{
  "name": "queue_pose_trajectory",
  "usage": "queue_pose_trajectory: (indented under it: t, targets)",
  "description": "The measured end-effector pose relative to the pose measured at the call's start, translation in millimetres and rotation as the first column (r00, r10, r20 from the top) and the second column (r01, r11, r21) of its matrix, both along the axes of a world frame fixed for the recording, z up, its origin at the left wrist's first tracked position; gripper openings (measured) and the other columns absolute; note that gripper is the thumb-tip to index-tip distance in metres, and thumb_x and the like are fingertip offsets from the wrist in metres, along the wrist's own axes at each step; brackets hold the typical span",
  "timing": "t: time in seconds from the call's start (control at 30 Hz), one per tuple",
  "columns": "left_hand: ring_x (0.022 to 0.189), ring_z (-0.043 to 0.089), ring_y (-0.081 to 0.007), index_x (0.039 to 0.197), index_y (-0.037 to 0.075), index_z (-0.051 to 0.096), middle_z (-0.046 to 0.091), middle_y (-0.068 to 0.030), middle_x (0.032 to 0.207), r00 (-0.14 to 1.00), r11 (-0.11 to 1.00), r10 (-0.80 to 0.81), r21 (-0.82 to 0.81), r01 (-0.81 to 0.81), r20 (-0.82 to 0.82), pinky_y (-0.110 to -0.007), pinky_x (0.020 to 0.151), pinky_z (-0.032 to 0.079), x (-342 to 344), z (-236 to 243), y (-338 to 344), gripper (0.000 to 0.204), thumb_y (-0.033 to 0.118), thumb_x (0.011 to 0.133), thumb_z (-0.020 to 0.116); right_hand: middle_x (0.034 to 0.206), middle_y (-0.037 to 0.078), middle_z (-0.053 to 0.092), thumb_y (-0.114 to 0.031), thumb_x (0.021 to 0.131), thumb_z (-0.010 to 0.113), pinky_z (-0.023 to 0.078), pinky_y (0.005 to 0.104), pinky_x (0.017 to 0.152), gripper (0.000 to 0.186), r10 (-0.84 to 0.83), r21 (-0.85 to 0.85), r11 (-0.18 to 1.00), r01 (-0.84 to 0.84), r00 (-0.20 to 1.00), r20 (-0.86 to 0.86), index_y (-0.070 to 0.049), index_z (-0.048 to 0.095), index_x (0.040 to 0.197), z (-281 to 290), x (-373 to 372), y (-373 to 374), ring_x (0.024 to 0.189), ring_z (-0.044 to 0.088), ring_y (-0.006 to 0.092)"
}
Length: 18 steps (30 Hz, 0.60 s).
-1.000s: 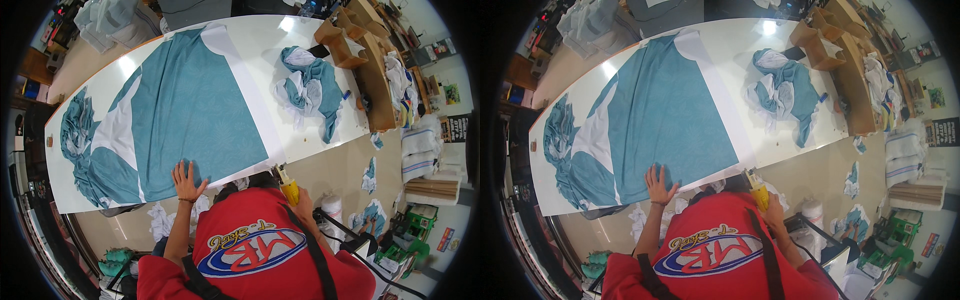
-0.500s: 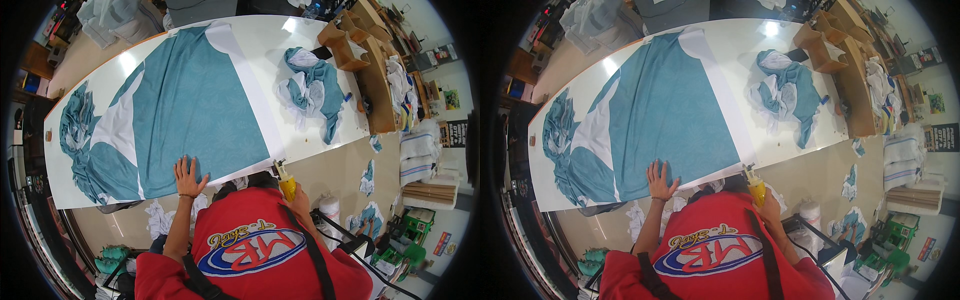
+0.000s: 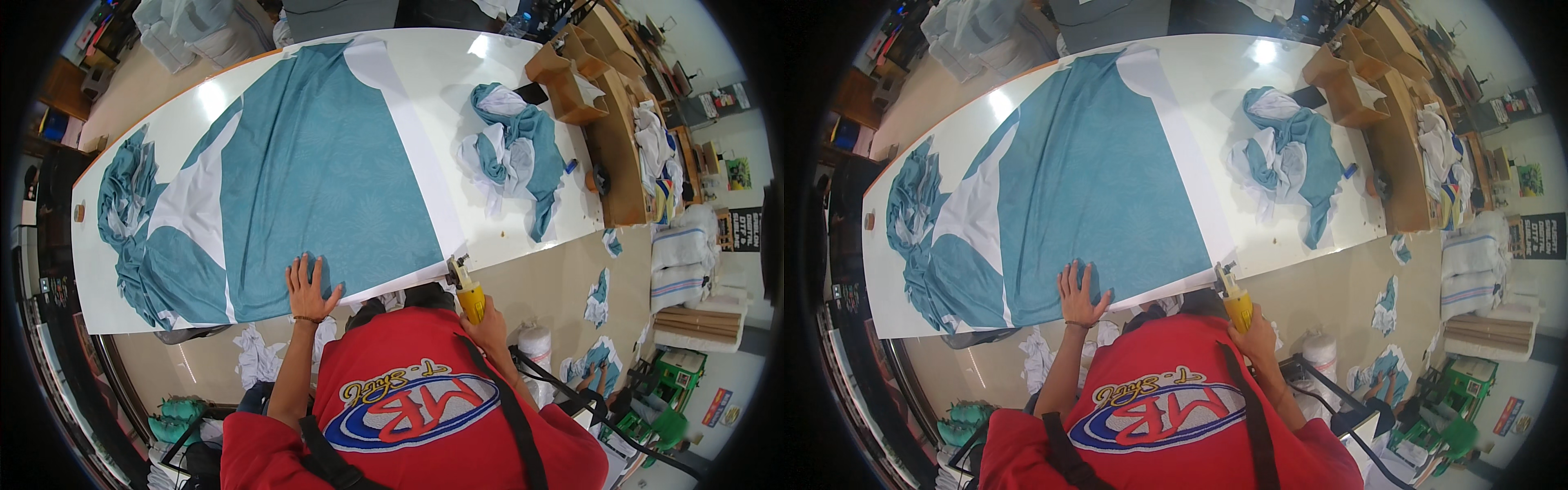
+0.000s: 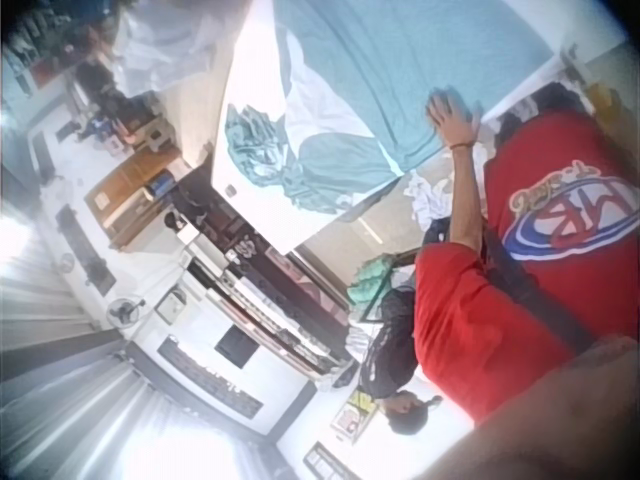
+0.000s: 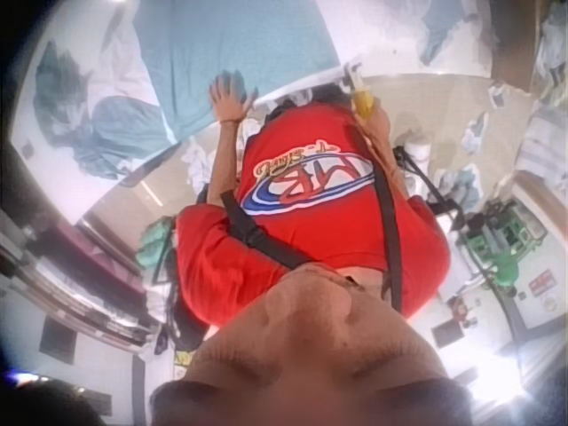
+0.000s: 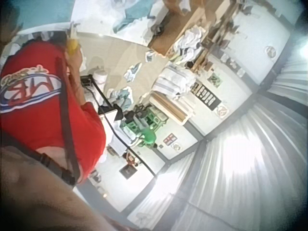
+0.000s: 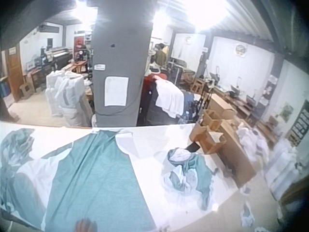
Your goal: The person uses a yellow electric rotary cutter to cut a large piece of teal and white fabric laid on a white table. They repeatedly smooth and reposition the fabric, then cut along its edges to separate sections. Cut pieces are moved aside as the process continues.
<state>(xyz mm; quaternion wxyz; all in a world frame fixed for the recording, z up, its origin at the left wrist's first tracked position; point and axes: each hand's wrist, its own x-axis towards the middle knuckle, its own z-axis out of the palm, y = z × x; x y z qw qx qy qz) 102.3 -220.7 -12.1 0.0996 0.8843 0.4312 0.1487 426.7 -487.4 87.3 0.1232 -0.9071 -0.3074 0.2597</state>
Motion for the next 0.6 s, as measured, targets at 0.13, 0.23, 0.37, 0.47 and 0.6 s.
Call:
queue_pose_trajectory:
  t: [0.13, 0.23, 0.37, 0.47, 0.6]
  targets:
    - [0.145, 0.036, -0.0447, 0.148, 0.009, 0.053, 0.041, -0.0227, 0.156, 1.0, 1.0, 0.007, 0.01, -0.007, -0.006, -0.062, 0.12, 0.025, 1.2, 1.6, 0.5, 0.079, 0.05, 0.083, 0.073, 0.09, 0.028, 0.071, -0.04, 0.083, 0.076, 0.055, 0.0583, 0.072, 0.057, -0.017, -0.004, 1.0, 0.017, 1.0, -0.009, -0.006, 0.052, 0.121, 2.5, 0.6, 13.2, 0.085, 0.069, 0.0503]
    - [0.143, 0.037, -0.0448, 0.147, 0.009, 0.054, 0.043, -0.0228, 0.154, 1.0, 1.0, 0.006, 0.019, -0.006, -0.005, -0.063, 0.12, 0.026, 1.8, 2.9, 0.9, 0.078, 0.051, 0.083, 0.073, 0.09, 0.028, 0.071, -0.04, 0.082, 0.076, 0.054, 0.0587, 0.072, 0.056, -0.005, -0.002, 1.0, 0.005, 1.0, -0.001, -0.006, 0.052, 0.12, -0.6, 3.5, 19.6, 0.084, 0.069, 0.0508]
    - [0.143, 0.037, -0.0446, 0.146, 0.009, 0.055, 0.043, -0.0222, 0.154, 1.0, 1.0, 0.009, 0.008, -0.009, 0.003, -0.063, 0.12, 0.026, 0.5, 2.8, 1.2, 0.078, 0.051, 0.083, 0.073, 0.088, 0.028, 0.071, -0.04, 0.082, 0.076, 0.054, 0.0595, 0.071, 0.056, 0.022, -0.004, 1.0, -0.022, 1.0, 0.013, -0.006, 0.051, 0.119, -7.2, 9.4, 27.6, 0.082, 0.069, 0.0511]
    - [0.144, 0.037, -0.0444, 0.146, 0.01, 0.055, 0.043, -0.0217, 0.154, 1.0, 1.0, 0.008, 0.012, -0.008, 0.008, -0.063, 0.12, 0.026, 1.1, 1.9, 2.0, 0.078, 0.05, 0.083, 0.073, 0.086, 0.028, 0.07, -0.039, 0.082, 0.076, 0.054, 0.0599, 0.07, 0.055, 0.032, 0.014, 0.999, -0.032, 0.999, 0.023, -0.006, 0.051, 0.119, -8.0, 12.4, 37.9, 0.082, 0.068, 0.0513]
    - [0.145, 0.036, -0.0443, 0.147, 0.01, 0.053, 0.042, -0.0217, 0.155, 1.0, 1.0, 0.011, 0.0, -0.011, 0.004, -0.062, 0.12, 0.025, -0.3, 1.9, 1.3, 0.079, 0.05, 0.083, 0.073, 0.089, 0.03, 0.071, -0.037, 0.082, 0.078, 0.054, 0.0592, 0.073, 0.057, 0.024, -0.004, 1.0, -0.024, 1.0, 0.013, -0.003, 0.052, 0.119, -2.3, 15.2, 60.5, 0.085, 0.069, 0.0518]
